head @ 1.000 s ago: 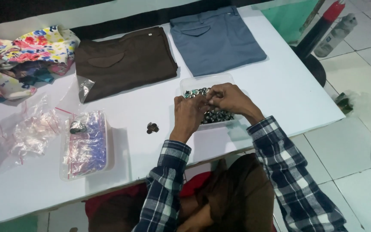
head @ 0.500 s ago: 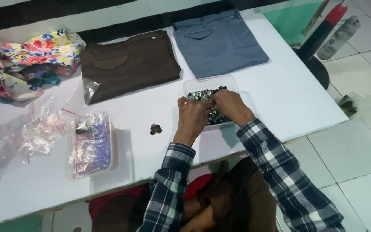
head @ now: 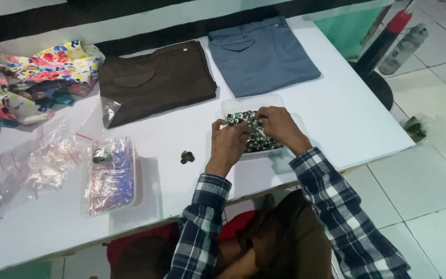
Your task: The person sorts small metal buttons from a clear container, places them into small plastic bags, and seals the bags. The person repeats this process multiple times, handling the buttons and bags by hand.
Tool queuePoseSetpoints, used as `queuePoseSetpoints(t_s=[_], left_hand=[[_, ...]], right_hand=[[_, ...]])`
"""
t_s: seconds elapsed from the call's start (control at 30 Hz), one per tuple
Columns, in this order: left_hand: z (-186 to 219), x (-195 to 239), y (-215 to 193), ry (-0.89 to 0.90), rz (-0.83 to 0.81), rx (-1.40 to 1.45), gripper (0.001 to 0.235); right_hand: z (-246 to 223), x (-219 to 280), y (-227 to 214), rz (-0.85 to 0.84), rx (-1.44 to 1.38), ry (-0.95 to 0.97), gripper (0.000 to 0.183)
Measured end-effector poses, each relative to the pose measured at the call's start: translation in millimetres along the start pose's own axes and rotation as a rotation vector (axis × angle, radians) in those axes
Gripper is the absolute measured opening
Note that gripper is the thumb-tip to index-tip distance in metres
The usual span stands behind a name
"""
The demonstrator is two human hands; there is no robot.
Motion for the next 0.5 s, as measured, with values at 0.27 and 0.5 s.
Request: queuePoseSetpoints(t_s=[0.27, 0.5], left_hand=[[-9, -2, 14, -0.030, -0.006, 0.034, 0.011], [-10, -2, 14, -0.030, 0.004, 0.058, 0.011]], right_hand=[[-11, -9, 9, -0.040, 0.292, -0.017, 0.039], [2, -10, 12, 0.022, 0.150, -0.043, 0.031]])
Point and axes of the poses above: each hand's wrist, its own x-axis away from the middle knuckle, its own y-axis out of the palm, z = x × y, the point moved 1 cm from there along -x, towards the middle knuckle, and after that the axes turned 4 degrees about z, right-handed, at the moved point
